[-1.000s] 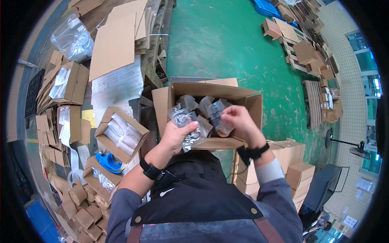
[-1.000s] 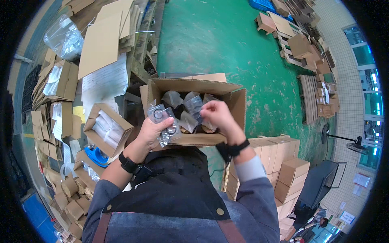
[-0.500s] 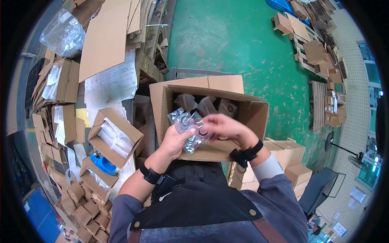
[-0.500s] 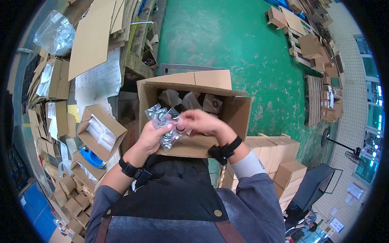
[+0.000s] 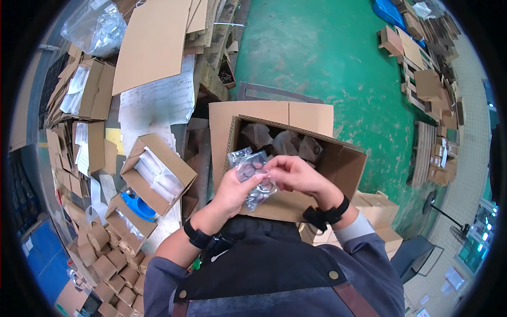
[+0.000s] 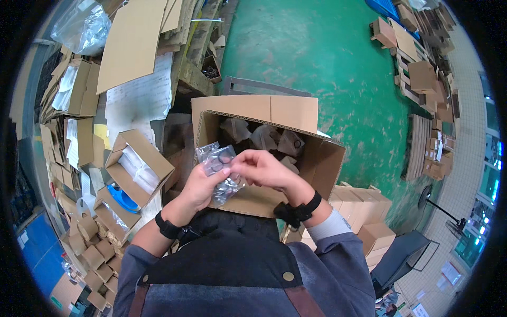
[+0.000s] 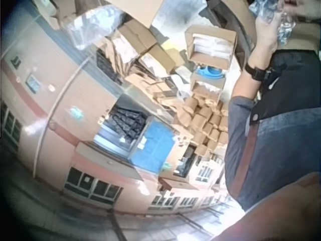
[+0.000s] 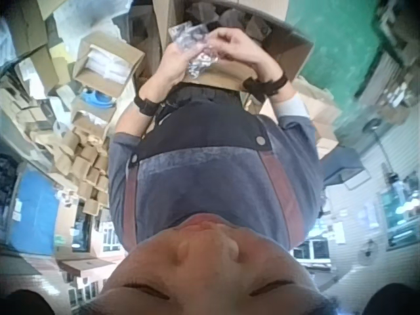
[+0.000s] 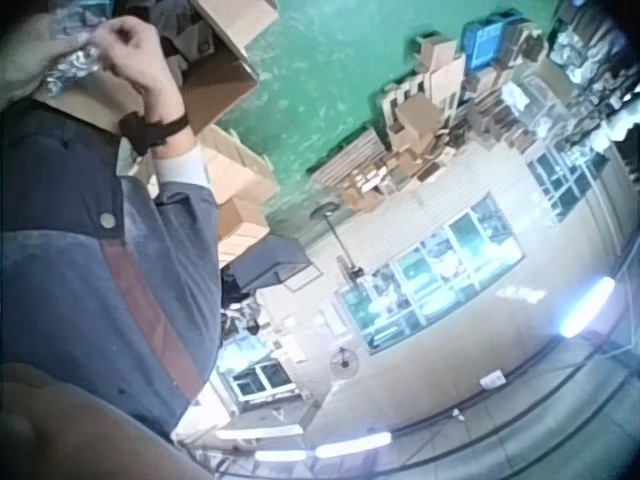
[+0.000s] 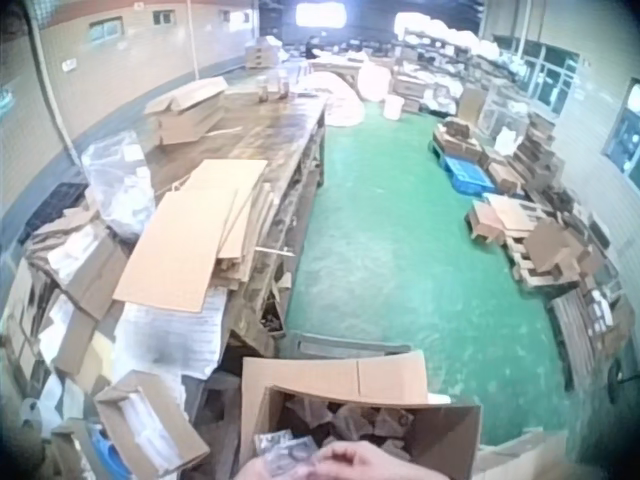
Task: Packing individual components into boxes with dividers and securing them with tape.
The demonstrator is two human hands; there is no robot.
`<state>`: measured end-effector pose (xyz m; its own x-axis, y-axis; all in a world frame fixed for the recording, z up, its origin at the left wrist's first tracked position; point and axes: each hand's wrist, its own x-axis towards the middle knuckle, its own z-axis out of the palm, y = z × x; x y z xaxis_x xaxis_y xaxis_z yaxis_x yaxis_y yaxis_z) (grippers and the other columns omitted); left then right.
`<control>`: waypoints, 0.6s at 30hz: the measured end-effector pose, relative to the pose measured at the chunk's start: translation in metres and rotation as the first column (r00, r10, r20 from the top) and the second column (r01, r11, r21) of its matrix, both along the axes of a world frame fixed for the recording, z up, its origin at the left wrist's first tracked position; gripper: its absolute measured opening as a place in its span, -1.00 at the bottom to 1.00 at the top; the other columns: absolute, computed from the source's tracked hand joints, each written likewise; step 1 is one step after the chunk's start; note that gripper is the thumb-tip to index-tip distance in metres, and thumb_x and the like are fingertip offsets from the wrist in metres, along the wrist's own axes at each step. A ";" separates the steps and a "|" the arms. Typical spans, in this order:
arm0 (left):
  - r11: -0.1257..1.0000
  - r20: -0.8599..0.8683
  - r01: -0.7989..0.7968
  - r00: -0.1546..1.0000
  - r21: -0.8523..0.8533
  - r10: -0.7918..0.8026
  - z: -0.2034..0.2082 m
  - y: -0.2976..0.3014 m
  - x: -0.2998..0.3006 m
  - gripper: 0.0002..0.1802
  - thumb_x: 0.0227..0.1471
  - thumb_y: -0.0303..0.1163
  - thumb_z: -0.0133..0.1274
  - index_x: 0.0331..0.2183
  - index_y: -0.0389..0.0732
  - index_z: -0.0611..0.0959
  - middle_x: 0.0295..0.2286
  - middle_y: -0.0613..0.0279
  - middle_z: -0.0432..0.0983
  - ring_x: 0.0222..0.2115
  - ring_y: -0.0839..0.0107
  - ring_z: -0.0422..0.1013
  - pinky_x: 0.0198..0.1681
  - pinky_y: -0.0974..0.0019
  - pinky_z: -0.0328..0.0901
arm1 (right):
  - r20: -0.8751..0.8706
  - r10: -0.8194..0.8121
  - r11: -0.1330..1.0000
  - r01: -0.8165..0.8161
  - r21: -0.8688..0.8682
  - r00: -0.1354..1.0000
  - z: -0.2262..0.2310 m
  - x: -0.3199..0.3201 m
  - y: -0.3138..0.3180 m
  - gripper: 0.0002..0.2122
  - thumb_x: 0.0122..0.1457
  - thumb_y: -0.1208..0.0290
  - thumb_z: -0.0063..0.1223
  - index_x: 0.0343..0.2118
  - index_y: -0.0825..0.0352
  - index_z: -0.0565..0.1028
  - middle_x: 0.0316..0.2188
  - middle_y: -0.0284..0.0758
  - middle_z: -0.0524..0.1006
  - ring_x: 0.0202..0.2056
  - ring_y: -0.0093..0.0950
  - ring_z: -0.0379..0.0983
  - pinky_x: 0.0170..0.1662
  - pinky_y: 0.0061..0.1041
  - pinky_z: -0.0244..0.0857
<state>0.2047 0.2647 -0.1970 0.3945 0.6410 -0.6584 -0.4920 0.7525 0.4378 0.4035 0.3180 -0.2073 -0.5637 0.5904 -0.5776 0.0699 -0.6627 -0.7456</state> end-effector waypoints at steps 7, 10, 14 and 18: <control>1.000 -0.189 -0.001 0.982 -0.017 -0.002 0.037 -0.004 -0.020 -0.65 0.08 -0.48 0.08 -0.07 -0.25 0.43 -0.25 0.17 0.48 -0.28 0.34 0.49 -0.32 0.24 0.45 | 0.318 -0.184 0.980 0.147 0.136 0.930 -0.180 0.003 0.027 -0.82 0.14 0.29 0.11 -0.34 0.32 0.54 -0.56 -0.44 0.47 -0.60 -0.66 0.31 -0.57 -0.65 0.18; 0.988 -0.040 -0.096 0.995 -0.124 0.092 0.040 -0.006 -0.044 -0.67 0.11 -0.47 0.04 -0.07 -0.28 0.42 -0.23 0.13 0.49 -0.26 0.30 0.49 -0.23 0.18 0.43 | 0.338 -0.228 0.970 0.180 0.166 0.913 -0.146 -0.032 0.021 -0.73 0.17 0.20 0.06 -0.24 0.32 0.51 -0.46 -0.41 0.49 -0.56 -0.64 0.34 -0.55 -0.62 0.23; 0.999 -0.304 -0.002 0.953 0.045 0.015 0.032 -0.015 -0.045 -0.67 0.09 -0.52 0.06 -0.09 -0.37 0.43 -0.26 0.04 0.53 -0.26 0.31 0.50 -0.17 0.28 0.41 | -0.196 0.003 0.982 -0.041 -0.186 0.981 -0.007 -0.048 0.001 -0.71 0.20 0.18 0.06 -0.22 0.34 0.50 -0.43 -0.41 0.51 -0.53 -0.70 0.36 -0.54 -0.70 0.20; 0.995 -0.419 0.016 0.908 0.096 0.026 0.030 -0.025 -0.052 -0.66 0.08 -0.52 0.08 -0.08 -0.35 0.45 -0.26 0.05 0.53 -0.26 0.31 0.50 -0.15 0.29 0.40 | -0.057 0.093 0.958 -0.105 -0.265 0.994 -0.059 -0.050 0.004 -0.86 0.04 0.44 0.27 -0.37 0.33 0.54 -0.59 -0.45 0.50 -0.65 -0.73 0.32 -0.60 -0.75 0.15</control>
